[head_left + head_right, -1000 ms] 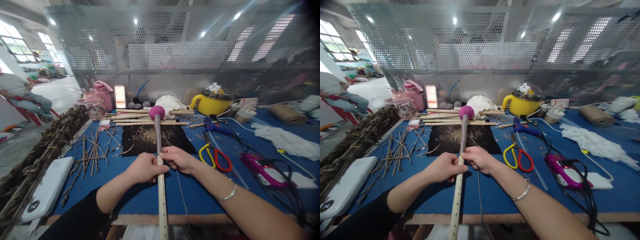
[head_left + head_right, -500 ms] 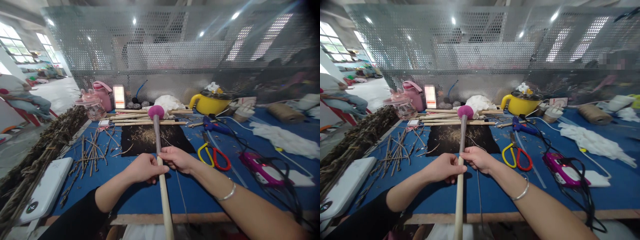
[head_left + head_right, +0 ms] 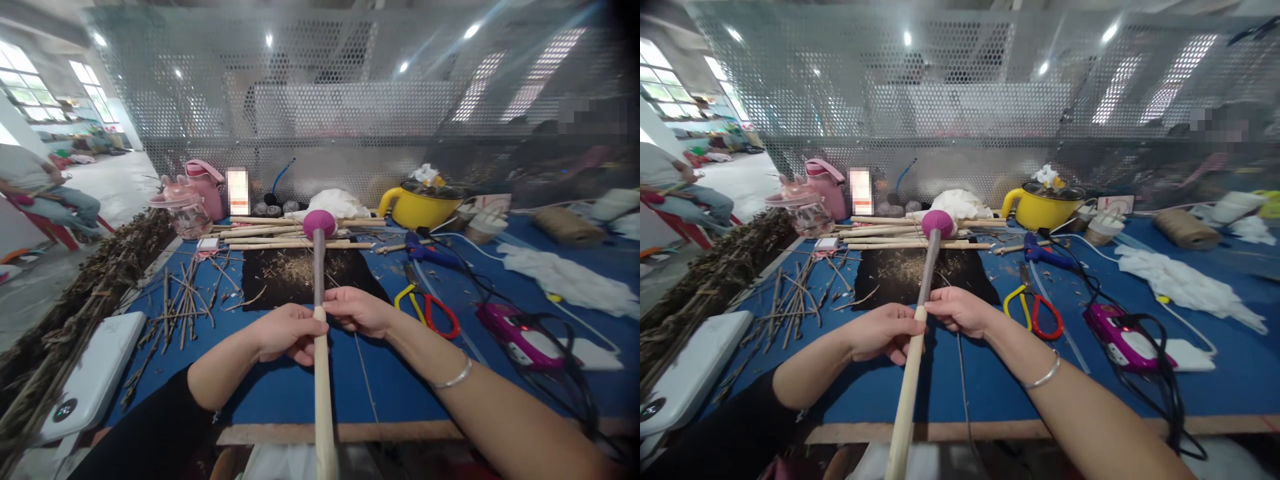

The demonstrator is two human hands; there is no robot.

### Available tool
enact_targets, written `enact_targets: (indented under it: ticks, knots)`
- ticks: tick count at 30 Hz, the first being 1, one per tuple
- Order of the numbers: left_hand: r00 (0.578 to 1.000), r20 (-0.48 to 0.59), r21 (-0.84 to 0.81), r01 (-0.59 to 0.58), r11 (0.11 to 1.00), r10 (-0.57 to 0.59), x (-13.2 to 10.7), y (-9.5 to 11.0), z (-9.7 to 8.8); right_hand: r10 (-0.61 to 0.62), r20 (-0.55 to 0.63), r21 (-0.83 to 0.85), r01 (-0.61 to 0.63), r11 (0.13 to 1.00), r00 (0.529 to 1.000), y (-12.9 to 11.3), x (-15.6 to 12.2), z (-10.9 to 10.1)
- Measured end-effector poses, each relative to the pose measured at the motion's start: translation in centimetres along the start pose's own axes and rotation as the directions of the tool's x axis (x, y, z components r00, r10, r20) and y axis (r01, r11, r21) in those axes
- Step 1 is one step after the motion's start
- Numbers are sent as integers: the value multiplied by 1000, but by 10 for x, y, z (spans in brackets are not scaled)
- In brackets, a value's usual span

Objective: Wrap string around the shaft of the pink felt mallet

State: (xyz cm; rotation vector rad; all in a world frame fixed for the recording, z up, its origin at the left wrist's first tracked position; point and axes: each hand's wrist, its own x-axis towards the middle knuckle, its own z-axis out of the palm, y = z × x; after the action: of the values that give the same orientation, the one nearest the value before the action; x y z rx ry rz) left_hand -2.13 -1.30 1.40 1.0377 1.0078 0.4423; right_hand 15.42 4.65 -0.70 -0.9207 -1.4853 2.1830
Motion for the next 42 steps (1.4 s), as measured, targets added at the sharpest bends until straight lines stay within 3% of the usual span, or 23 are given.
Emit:
enact_targets:
  ticks: [3,5,7,11,13,15,17,20,22,28,35,38,42]
  knots:
    - [981,-188,253,-6,967,55,5,-8,-2,0,-32,-75,-2,997,999,4,3,1]
    - [961,-251,338,-22,941,113,7,-11,-3,-5,-37,-97,1,995,999,6,4,1]
    - [970,-209,301,-54,952,121,7,-11,-3,-17,-36,-73,15,997,999,5,3,1]
    - [990,-56,62,-124,990,127,2,-2,-1,-7,20,65,6,998,1000,0,-1,1]
    - [994,26,-49,-106,993,108,-1,1,1,-5,50,100,0,995,999,-2,-3,1]
    - [997,46,-44,-66,997,68,-1,2,3,-4,46,88,0,996,999,-1,-3,0]
    - [999,-30,97,-38,995,41,0,0,4,11,11,47,-12,999,1000,1,-1,0]
    - [975,-205,341,-14,940,89,3,-6,3,33,-48,-27,-34,999,998,4,2,1]
    - [960,-253,405,-9,914,121,5,-9,2,25,-67,-63,-30,998,997,5,3,3]
    - [973,-190,309,-69,949,133,5,-9,3,36,-58,-51,-39,998,998,2,1,3]
    - [990,-90,98,-97,990,106,2,0,7,39,67,106,-46,993,997,-4,-1,-1]
    - [985,-135,198,-76,977,104,2,-1,4,20,35,102,-24,995,999,-3,0,-1]
    - [934,-299,431,-52,901,197,3,-7,0,29,-59,51,-26,998,998,1,3,-1]
